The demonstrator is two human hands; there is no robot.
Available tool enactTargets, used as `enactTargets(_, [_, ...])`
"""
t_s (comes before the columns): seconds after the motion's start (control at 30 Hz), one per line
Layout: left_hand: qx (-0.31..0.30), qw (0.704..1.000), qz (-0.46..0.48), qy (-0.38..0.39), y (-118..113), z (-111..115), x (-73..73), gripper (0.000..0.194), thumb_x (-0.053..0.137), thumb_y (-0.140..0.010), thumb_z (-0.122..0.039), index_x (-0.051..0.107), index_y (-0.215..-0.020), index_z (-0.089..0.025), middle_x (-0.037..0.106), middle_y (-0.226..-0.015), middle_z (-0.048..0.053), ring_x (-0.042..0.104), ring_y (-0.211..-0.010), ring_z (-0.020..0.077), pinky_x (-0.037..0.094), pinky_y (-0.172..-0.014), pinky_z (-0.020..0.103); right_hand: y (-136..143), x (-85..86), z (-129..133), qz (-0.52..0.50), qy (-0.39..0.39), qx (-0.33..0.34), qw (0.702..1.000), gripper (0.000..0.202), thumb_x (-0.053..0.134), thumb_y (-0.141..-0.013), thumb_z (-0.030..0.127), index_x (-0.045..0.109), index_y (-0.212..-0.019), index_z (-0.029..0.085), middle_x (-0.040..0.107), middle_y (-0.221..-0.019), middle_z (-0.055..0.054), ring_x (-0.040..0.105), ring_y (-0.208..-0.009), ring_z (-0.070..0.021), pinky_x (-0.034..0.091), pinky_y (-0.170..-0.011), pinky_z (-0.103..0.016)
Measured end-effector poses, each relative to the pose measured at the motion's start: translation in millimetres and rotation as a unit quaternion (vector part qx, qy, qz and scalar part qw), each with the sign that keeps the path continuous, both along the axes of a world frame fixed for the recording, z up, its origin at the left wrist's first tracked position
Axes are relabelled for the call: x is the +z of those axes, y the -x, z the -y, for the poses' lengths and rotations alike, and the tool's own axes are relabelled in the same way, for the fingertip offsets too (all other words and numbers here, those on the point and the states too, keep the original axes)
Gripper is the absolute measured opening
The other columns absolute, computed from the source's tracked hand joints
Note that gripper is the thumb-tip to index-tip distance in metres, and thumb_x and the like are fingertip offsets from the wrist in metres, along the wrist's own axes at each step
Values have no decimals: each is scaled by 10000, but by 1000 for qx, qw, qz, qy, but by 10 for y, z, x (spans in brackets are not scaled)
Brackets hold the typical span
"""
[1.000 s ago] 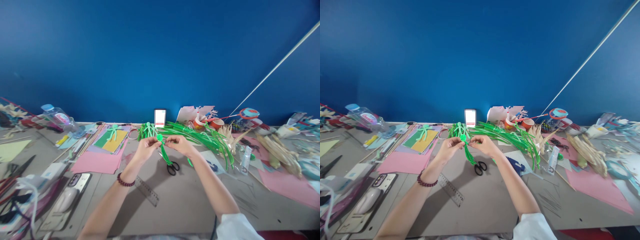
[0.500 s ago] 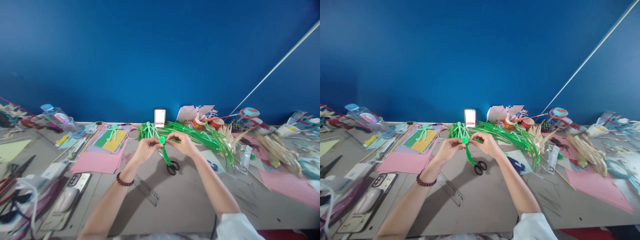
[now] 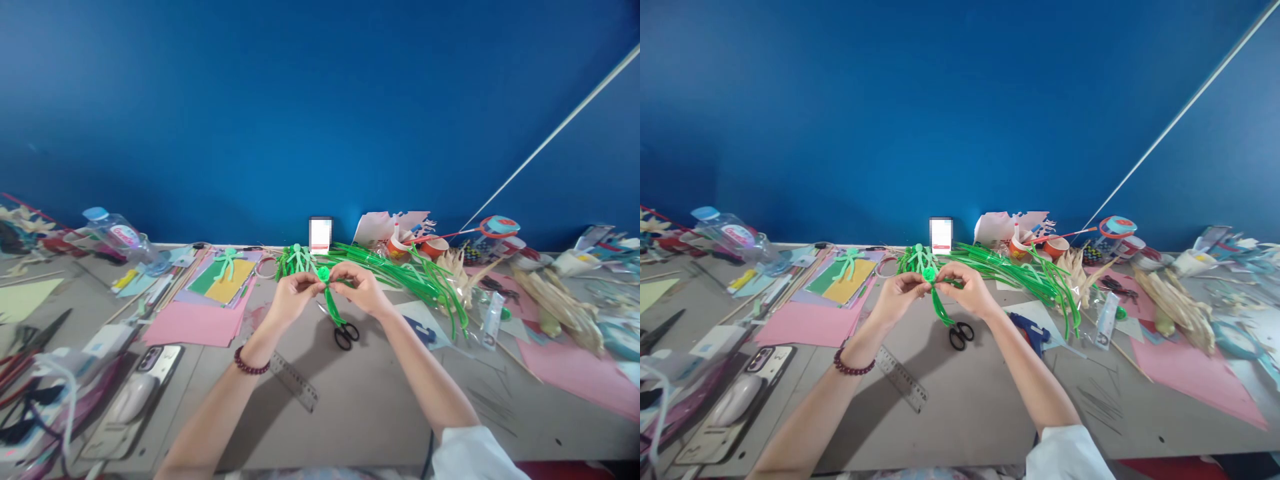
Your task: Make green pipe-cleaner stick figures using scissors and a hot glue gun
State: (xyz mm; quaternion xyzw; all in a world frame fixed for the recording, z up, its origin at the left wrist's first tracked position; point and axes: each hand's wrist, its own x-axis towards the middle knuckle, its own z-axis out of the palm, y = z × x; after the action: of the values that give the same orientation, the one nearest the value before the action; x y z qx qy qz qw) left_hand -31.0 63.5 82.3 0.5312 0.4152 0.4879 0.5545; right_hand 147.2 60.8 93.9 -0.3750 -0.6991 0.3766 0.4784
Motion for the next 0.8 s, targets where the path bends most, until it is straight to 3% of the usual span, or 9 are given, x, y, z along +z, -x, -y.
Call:
enactTargets(0.43, [6, 999, -15, -34, -2, 47, 61, 164, 744, -630, -289, 654, -644, -152, 612, -594, 7, 538, -564, 120, 407, -558, 234, 34, -10, 49, 31, -53, -48, 997, 53, 602, -755, 248, 623, -745, 200, 622, -861, -55, 571, -749, -167, 425, -550, -253])
enactTargets(0.8, [26, 996, -54, -65, 32, 71, 130, 162, 747, -631, -288, 674, -671, -150, 650, -628, 30, 584, -592, 144, 444, -571, 240, 119, -77, 74, 22, -47, -53, 997, 61, 618, -760, 245, 657, -775, 200, 653, -880, -71, 604, -786, -197, 476, -632, -293])
